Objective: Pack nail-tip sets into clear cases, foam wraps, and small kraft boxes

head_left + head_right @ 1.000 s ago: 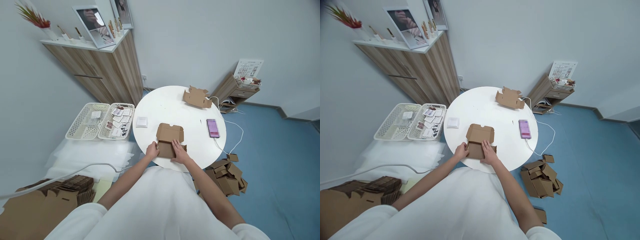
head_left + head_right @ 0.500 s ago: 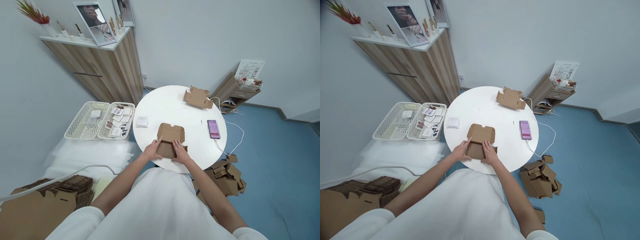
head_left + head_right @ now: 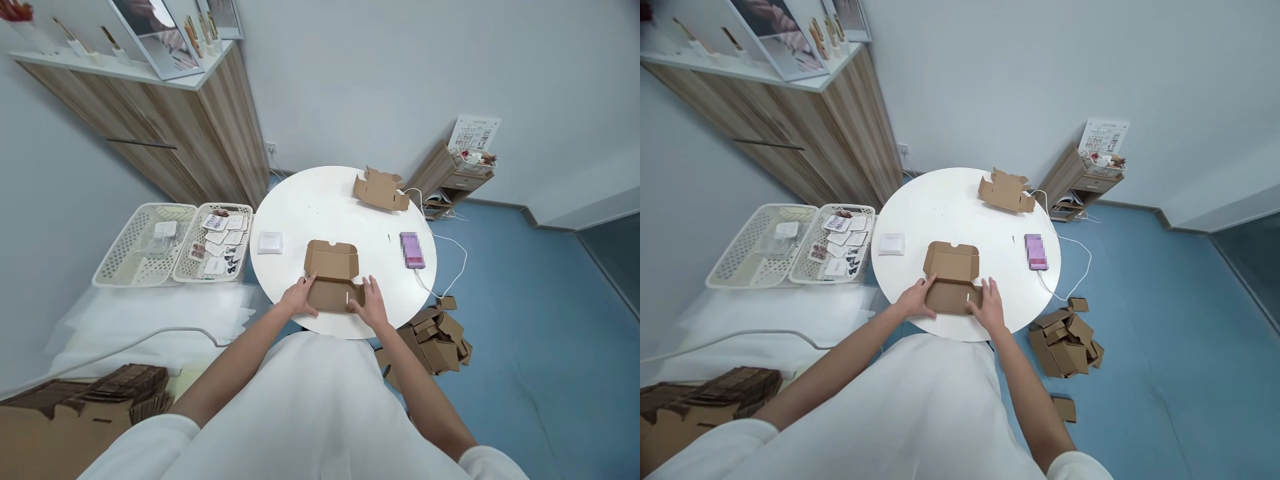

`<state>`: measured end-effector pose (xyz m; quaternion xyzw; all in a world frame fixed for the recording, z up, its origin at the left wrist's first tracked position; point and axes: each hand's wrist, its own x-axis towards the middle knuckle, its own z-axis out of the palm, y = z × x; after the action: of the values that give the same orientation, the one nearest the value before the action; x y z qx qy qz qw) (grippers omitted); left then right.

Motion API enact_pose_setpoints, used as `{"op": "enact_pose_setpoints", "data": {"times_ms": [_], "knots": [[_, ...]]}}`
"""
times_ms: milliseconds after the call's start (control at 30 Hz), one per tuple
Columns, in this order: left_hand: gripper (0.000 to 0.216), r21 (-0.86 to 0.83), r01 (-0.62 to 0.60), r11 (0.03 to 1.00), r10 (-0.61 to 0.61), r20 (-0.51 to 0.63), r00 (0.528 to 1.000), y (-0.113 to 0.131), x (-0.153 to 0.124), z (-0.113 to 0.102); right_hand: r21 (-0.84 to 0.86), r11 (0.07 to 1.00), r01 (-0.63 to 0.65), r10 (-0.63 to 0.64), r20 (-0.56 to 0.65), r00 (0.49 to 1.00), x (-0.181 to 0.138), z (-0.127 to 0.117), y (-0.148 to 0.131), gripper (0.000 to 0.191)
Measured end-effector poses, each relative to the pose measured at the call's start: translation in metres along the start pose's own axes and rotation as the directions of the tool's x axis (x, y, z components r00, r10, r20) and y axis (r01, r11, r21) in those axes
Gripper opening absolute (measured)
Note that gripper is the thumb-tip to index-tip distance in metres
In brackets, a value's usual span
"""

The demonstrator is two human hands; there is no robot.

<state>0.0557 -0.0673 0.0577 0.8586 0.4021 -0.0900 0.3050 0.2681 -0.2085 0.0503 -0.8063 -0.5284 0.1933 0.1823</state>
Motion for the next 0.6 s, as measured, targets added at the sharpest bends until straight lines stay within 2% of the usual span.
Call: {"op": "enact_pose_setpoints", "data": {"times_ms": [33,100,167,267,400,500,600], "knots": [[0.121,-0.004,-0.002,1.0,0.002,-0.003,1.0,0.0,0.0,0.001,0.101,0.989,-0.105,0.108,-0.022,0.994,-0.004,0.001,0.008,0.078],[0.121,-0.008,-0.003,1.0,0.003,-0.003,1.0,0.002,0.002,0.001,0.309,0.917,-0.253,0.254,0.037,0.966,-0.009,0.003,0.019,0.078],[0.121,-0.005,-0.001,1.0,0.001,0.017,1.0,0.004,0.003,0.0,0.442,0.82,-0.363,0.335,0.144,0.931,-0.009,0.005,0.021,0.075],[0.122,0.013,0.005,1.0,-0.005,0.054,0.999,0.009,0.005,-0.002,0.521,0.711,-0.473,0.41,0.239,0.88,-0.005,0.002,0.013,0.06],[0.122,0.047,0.02,0.999,-0.023,0.061,0.998,0.011,0.005,-0.004,0.606,0.652,-0.455,0.416,0.216,0.883,-0.002,-0.007,0.0,0.039],[0.124,0.049,0.023,0.999,-0.026,0.057,0.998,0.013,0.004,-0.004,0.606,0.672,-0.426,0.399,0.188,0.897,-0.003,-0.01,-0.004,0.042],[0.124,0.052,0.017,0.998,-0.02,0.06,0.998,0.016,0.005,-0.002,0.576,0.715,-0.396,0.319,0.235,0.918,-0.002,-0.009,-0.006,0.049]]}}
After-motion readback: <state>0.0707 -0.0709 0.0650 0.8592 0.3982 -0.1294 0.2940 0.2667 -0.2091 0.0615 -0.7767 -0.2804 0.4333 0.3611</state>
